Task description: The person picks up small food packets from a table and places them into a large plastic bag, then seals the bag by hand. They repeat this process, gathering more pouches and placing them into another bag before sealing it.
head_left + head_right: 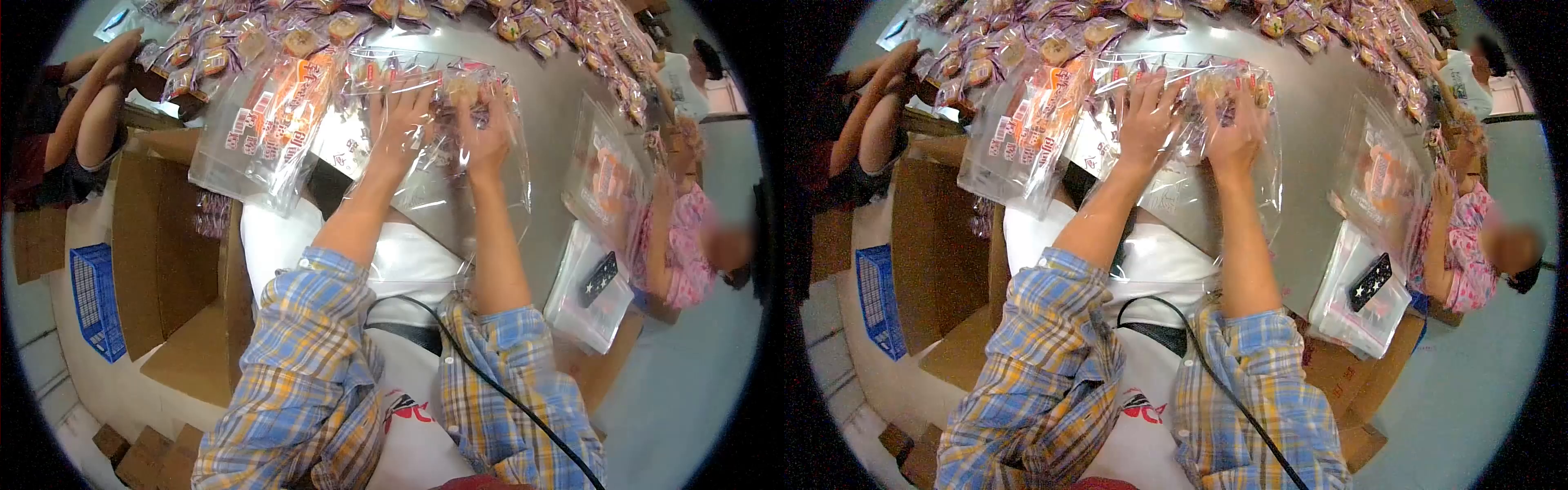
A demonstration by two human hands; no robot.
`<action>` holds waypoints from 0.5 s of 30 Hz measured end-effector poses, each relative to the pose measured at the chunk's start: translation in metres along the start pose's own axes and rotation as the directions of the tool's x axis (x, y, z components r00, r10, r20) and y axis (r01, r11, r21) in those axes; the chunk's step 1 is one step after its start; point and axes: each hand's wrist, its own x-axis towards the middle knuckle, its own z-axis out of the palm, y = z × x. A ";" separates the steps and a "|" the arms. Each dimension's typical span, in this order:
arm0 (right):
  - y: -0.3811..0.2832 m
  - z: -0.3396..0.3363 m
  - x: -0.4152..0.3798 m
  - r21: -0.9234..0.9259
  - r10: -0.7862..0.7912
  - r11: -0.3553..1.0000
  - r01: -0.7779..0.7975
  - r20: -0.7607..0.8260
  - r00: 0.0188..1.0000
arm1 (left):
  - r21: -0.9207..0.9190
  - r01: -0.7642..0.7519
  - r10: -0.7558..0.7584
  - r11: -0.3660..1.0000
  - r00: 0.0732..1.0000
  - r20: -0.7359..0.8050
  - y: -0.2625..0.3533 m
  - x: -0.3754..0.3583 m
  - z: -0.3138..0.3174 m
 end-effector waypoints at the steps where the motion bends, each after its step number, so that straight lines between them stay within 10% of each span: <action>1: 0.005 -0.004 0.003 -0.083 -0.075 0.994 0.075 0.014 0.997 | -0.014 0.009 -0.009 1.000 1.000 -0.014 0.004 0.001 0.001; 7: 0.027 -0.002 0.010 0.124 -0.321 0.940 0.318 0.012 0.947 | -0.005 -0.012 0.012 1.000 1.000 0.003 0.013 0.002 -0.003; 15: 0.034 0.007 0.013 -0.038 -0.375 0.925 0.379 0.091 0.923 | 0.033 0.004 -0.003 0.999 1.000 -0.017 0.008 0.004 -0.003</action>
